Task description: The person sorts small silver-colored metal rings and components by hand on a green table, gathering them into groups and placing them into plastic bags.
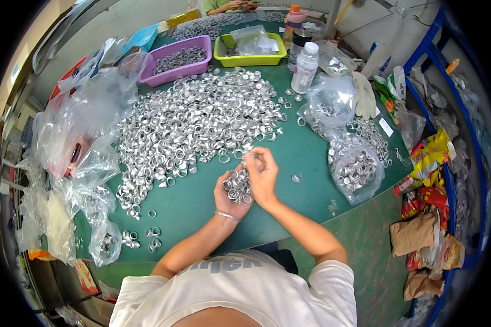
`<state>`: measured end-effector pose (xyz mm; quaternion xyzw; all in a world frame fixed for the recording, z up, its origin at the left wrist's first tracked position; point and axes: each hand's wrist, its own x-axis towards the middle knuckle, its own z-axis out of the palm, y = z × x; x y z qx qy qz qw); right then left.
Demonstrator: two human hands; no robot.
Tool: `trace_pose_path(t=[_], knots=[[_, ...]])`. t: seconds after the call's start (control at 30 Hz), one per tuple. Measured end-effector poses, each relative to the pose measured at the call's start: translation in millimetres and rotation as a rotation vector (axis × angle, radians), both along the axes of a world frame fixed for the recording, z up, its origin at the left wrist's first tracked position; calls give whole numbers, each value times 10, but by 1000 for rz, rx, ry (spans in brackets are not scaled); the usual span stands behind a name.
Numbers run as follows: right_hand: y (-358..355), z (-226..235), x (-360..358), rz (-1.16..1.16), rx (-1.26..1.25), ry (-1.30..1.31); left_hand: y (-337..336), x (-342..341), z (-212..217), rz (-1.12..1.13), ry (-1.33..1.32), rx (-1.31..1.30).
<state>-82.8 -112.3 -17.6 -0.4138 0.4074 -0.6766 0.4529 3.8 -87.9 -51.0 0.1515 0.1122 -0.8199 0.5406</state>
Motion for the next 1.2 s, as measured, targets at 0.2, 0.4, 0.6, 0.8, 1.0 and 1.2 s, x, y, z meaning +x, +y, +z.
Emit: trace_pose_path(t=[0.2,0.4,0.6,0.8,1.0,1.2], knots=[[-58,213,-136,-118,-95,79,-185,-339,278,42,-91,-73],[-662,585,-978,-424,-65,-62,-946,-1112,907,-156,-243,-206],[-1557,656,-2073,-516,119,-482,-1902,-2199,1097,-233,-248,-187],[-1661,573,-2050,-445,417,-532,-2407,-2519,686,-334,-491,-190],[-1306,772,-2015,-425,575,-239,-2145,-2252,1109,-724,-801,-350],[-1045,635,-2014,-236,266,53,-1697,-1435,1306,-458,-1084,-837]])
